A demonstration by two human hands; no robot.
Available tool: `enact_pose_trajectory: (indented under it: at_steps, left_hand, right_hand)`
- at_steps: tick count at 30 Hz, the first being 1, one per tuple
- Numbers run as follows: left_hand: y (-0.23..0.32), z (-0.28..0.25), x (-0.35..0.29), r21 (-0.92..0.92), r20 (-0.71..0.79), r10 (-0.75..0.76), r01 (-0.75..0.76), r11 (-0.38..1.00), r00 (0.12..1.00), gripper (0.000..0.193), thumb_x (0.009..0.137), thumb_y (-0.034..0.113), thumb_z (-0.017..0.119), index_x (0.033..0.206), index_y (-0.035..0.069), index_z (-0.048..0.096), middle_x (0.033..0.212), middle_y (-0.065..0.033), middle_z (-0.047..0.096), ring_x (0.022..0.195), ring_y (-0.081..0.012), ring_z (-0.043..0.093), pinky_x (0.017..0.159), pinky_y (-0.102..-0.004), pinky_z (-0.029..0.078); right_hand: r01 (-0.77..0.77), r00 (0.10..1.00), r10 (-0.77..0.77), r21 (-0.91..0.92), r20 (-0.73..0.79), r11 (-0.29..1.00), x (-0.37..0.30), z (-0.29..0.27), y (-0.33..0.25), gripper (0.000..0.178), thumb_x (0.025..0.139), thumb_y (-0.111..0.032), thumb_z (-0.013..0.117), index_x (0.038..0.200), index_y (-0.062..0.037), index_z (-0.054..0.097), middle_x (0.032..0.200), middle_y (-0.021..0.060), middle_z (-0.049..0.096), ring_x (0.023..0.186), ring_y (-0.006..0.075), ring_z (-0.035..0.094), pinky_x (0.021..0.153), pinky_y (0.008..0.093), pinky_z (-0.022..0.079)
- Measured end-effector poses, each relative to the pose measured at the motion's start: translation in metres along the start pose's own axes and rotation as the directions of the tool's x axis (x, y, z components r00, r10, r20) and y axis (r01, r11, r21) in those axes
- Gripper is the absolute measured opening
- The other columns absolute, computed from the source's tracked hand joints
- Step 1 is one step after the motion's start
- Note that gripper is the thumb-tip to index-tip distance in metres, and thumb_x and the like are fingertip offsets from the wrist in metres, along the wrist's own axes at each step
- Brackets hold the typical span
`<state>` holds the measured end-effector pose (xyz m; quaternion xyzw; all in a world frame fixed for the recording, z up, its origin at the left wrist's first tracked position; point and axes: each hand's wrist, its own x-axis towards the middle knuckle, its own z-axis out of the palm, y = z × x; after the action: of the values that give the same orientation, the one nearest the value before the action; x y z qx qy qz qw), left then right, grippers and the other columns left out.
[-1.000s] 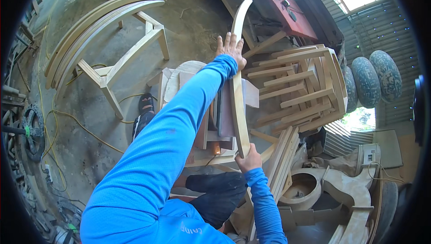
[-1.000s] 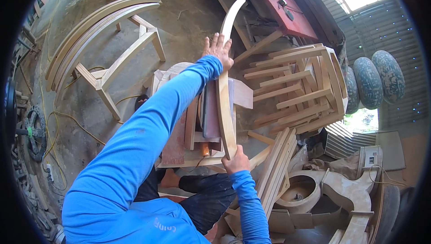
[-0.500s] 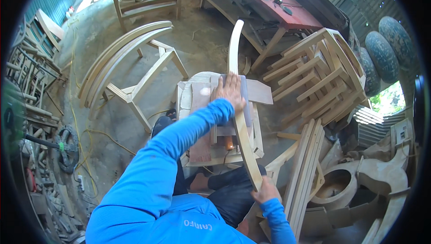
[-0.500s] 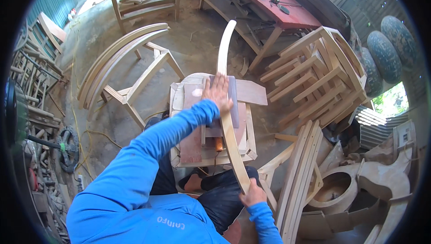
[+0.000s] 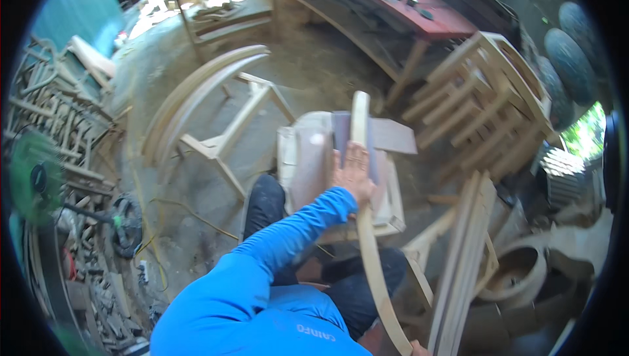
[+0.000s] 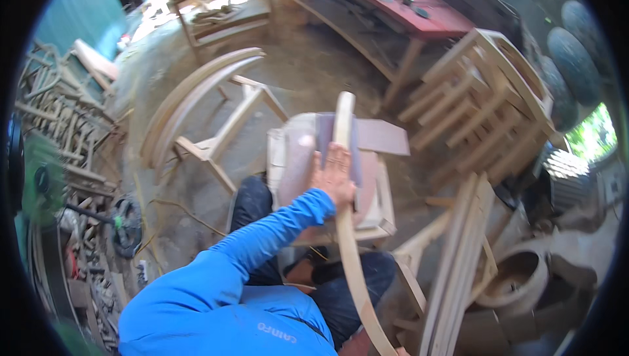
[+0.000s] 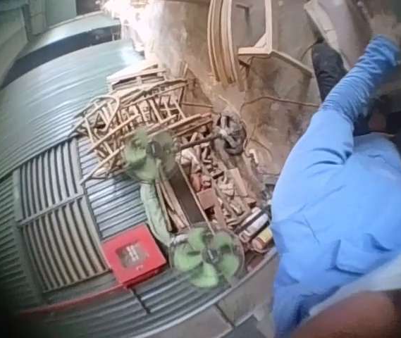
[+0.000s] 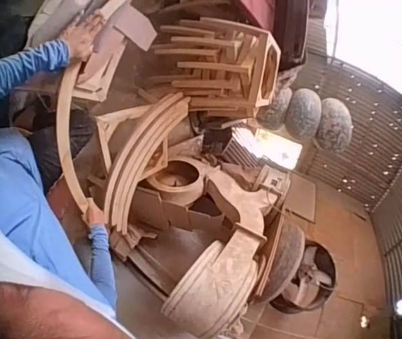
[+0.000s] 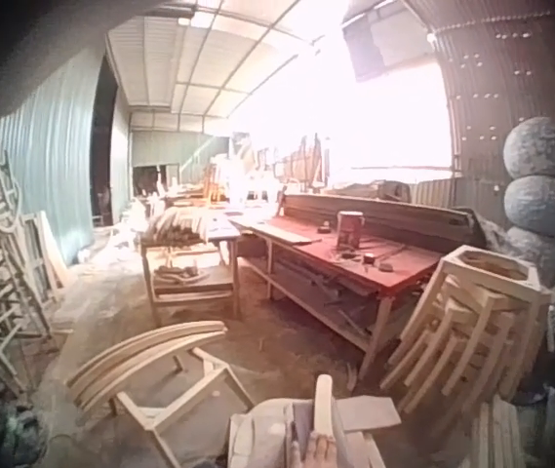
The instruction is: Sanding curved wooden furniture components using a fixed belt sander.
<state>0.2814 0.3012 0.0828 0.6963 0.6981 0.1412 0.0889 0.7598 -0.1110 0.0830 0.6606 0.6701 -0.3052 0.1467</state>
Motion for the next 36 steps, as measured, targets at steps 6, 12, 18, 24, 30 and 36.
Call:
enact_pose_trajectory:
  at_steps: [6, 12, 18, 24, 30, 36]
  left_hand:
    - [-0.028, -0.011, 0.104, -0.053, -0.059, 0.026, -0.029, 0.998, 0.998, 0.088, 0.086, 0.035, 0.058, 0.160, -0.003, 0.028, 0.170, -0.0216, 0.022, 0.160, -0.0346, 0.012, 0.127, -0.0604, 0.009]
    - [-0.096, -0.036, 0.227, -0.046, -0.112, -0.016, 0.011, 0.999, 0.994, 0.086, 0.088, 0.035, 0.055, 0.161, -0.002, 0.027, 0.170, -0.0196, 0.022, 0.160, -0.0332, 0.012, 0.128, -0.0572, 0.010]
    - [-0.124, -0.050, 0.274, -0.099, -0.094, -0.064, 0.055, 0.994, 0.993, 0.086, 0.087, 0.032, 0.055, 0.161, 0.000, 0.024, 0.171, -0.0185, 0.017, 0.161, -0.0334, 0.008, 0.128, -0.0551, 0.011]
    - [-0.113, -0.042, 0.242, -0.201, -0.071, -0.095, 0.079, 0.976, 0.993, 0.093, 0.083, 0.029, 0.059, 0.163, 0.001, 0.019, 0.172, -0.0195, 0.014, 0.161, -0.0351, 0.006, 0.129, -0.0551, 0.008]
    - [-0.075, -0.032, 0.193, -0.053, 0.051, -0.113, 0.116, 0.992, 0.992, 0.090, 0.087, 0.037, 0.056, 0.163, 0.003, 0.021, 0.172, -0.0176, 0.015, 0.161, -0.0368, 0.006, 0.127, -0.0609, 0.007]
    - [-0.052, -0.016, 0.115, 0.042, -0.093, -0.013, 0.017, 0.999, 0.996, 0.095, 0.083, 0.042, 0.060, 0.161, -0.001, 0.027, 0.170, -0.0189, 0.022, 0.160, -0.0335, 0.010, 0.127, -0.0593, 0.009]
  right_hand:
    - [-0.098, 0.994, 0.091, -0.123, -0.057, 0.988, 0.080, -0.061, -0.087, 0.067, 0.068, -0.023, 0.087, 0.128, -0.0176, 0.059, 0.090, 0.0220, 0.072, 0.086, 0.0446, 0.070, 0.075, 0.0531, 0.057]
    - [0.002, 0.981, -0.043, -0.205, -0.192, 0.979, 0.199, -0.113, -0.132, 0.077, 0.071, -0.027, 0.082, 0.142, -0.0154, 0.056, 0.095, 0.0202, 0.073, 0.086, 0.0409, 0.071, 0.076, 0.0503, 0.058]
    - [0.103, 0.917, -0.187, -0.245, -0.352, 0.964, 0.248, -0.107, -0.145, 0.073, 0.071, -0.036, 0.085, 0.136, -0.0125, 0.062, 0.097, 0.0194, 0.074, 0.087, 0.0404, 0.071, 0.077, 0.0491, 0.058]
    - [0.043, 0.951, -0.071, -0.098, -0.300, 0.994, 0.216, -0.124, -0.189, 0.071, 0.069, -0.032, 0.090, 0.133, -0.0171, 0.063, 0.100, 0.0202, 0.073, 0.092, 0.0420, 0.071, 0.078, 0.0501, 0.058]
    - [0.197, 0.928, -0.139, 0.137, -0.346, 0.971, 0.222, -0.117, -0.231, 0.049, 0.071, -0.026, 0.080, 0.114, -0.0146, 0.062, 0.089, 0.0209, 0.073, 0.087, 0.0450, 0.071, 0.076, 0.0534, 0.056]
    - [0.089, 0.969, -0.072, 0.060, -0.235, 0.994, 0.135, -0.094, -0.177, 0.049, 0.072, -0.021, 0.079, 0.116, -0.0148, 0.058, 0.091, 0.0195, 0.072, 0.089, 0.0437, 0.070, 0.076, 0.0538, 0.055]
